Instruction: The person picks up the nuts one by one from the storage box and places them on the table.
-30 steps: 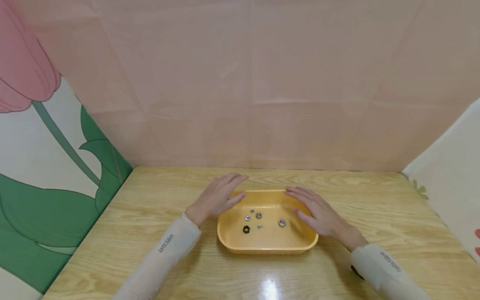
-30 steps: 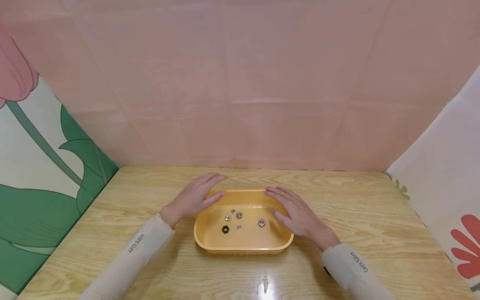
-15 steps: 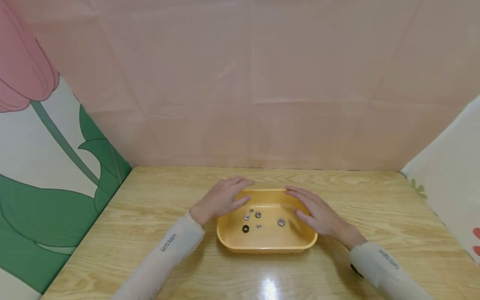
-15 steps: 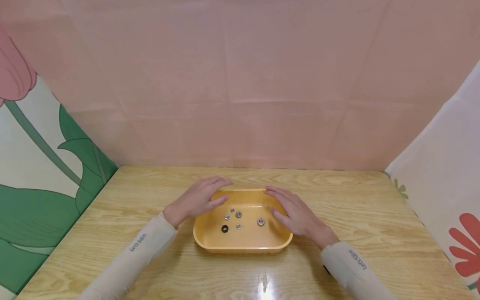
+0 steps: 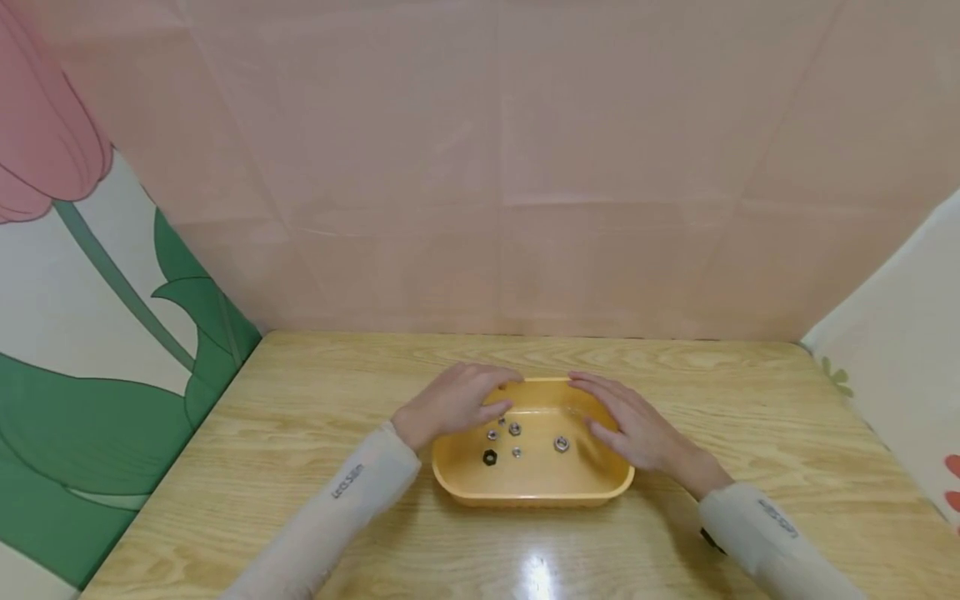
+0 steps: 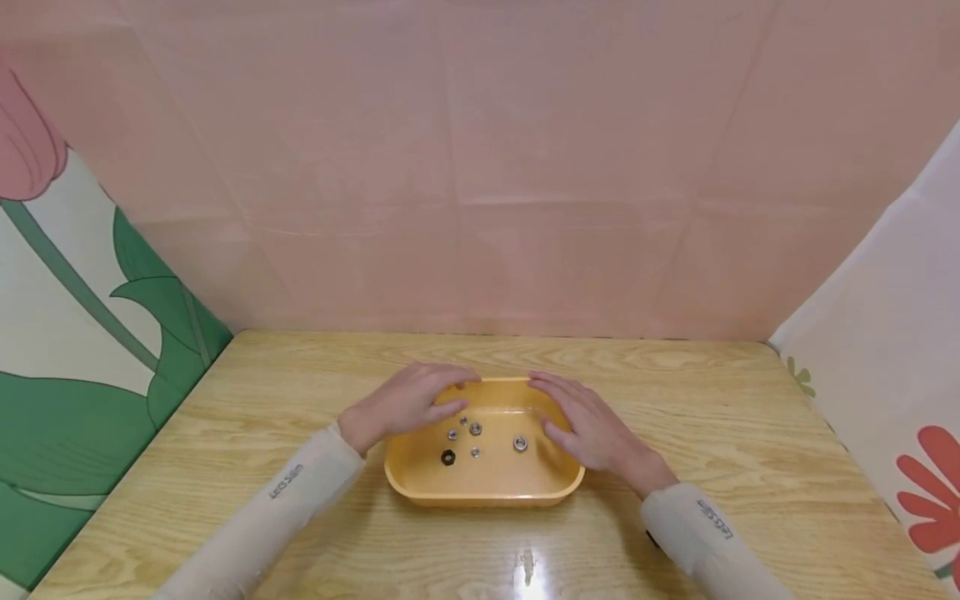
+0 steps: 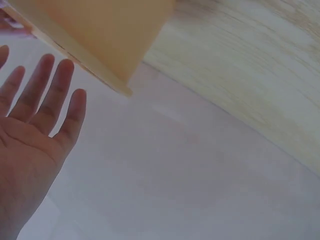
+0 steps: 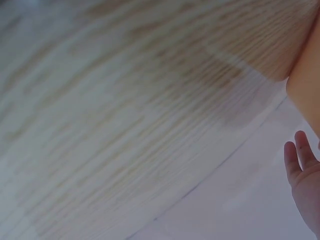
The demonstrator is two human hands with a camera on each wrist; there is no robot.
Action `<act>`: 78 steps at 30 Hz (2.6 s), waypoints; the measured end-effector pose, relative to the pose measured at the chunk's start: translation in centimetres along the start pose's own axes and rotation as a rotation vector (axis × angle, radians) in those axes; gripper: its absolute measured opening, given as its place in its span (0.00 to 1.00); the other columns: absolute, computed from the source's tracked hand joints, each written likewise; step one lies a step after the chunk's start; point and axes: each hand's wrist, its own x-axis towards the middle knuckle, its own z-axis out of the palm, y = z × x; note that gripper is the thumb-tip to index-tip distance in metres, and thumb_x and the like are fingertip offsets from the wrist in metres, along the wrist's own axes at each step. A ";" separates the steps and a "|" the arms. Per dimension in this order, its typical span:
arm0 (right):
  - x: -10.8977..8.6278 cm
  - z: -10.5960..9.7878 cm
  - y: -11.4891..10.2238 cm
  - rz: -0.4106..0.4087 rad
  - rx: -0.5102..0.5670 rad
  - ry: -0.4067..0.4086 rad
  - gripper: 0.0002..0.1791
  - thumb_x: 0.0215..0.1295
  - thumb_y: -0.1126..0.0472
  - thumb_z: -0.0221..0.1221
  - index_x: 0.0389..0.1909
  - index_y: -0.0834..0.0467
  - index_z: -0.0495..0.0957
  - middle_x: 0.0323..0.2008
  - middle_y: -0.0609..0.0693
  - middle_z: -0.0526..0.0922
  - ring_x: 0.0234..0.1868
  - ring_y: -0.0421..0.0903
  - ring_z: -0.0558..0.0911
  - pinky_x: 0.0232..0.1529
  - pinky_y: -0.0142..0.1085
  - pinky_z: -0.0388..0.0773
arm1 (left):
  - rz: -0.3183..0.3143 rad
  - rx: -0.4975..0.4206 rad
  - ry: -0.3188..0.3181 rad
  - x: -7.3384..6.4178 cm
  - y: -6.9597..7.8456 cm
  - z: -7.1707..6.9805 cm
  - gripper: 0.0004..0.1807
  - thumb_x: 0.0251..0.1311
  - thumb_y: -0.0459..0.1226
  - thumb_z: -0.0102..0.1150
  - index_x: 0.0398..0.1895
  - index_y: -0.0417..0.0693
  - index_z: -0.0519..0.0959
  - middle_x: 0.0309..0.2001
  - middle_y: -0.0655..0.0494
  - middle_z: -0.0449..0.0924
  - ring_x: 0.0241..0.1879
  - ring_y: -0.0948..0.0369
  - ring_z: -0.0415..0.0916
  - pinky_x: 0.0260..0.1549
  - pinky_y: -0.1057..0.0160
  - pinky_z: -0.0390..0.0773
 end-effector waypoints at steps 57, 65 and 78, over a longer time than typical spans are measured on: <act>0.2 -0.4 -0.6 -0.027 -0.031 -0.024 0.33 0.65 0.61 0.56 0.72 0.60 0.64 0.72 0.58 0.66 0.69 0.62 0.69 0.63 0.66 0.63 | 0.179 0.144 -0.175 4.6 4.3 0.9 0.19 0.65 0.42 0.63 0.59 0.54 0.80 0.57 0.62 0.83 0.54 0.65 0.81 0.57 0.65 0.77; 0.2 -0.3 -0.6 -0.016 -0.031 -0.029 0.34 0.65 0.60 0.57 0.72 0.60 0.63 0.72 0.57 0.66 0.69 0.62 0.69 0.64 0.65 0.63 | 0.180 0.137 -0.217 5.4 4.8 1.7 0.19 0.62 0.42 0.66 0.57 0.55 0.82 0.52 0.63 0.86 0.48 0.68 0.83 0.54 0.67 0.78; 0.0 0.0 -0.5 -0.019 0.000 -0.035 0.34 0.64 0.60 0.54 0.73 0.57 0.63 0.73 0.56 0.65 0.71 0.61 0.68 0.64 0.65 0.65 | 0.159 0.120 -0.278 5.7 5.2 2.9 0.20 0.60 0.44 0.68 0.56 0.60 0.82 0.53 0.66 0.85 0.51 0.68 0.81 0.55 0.63 0.78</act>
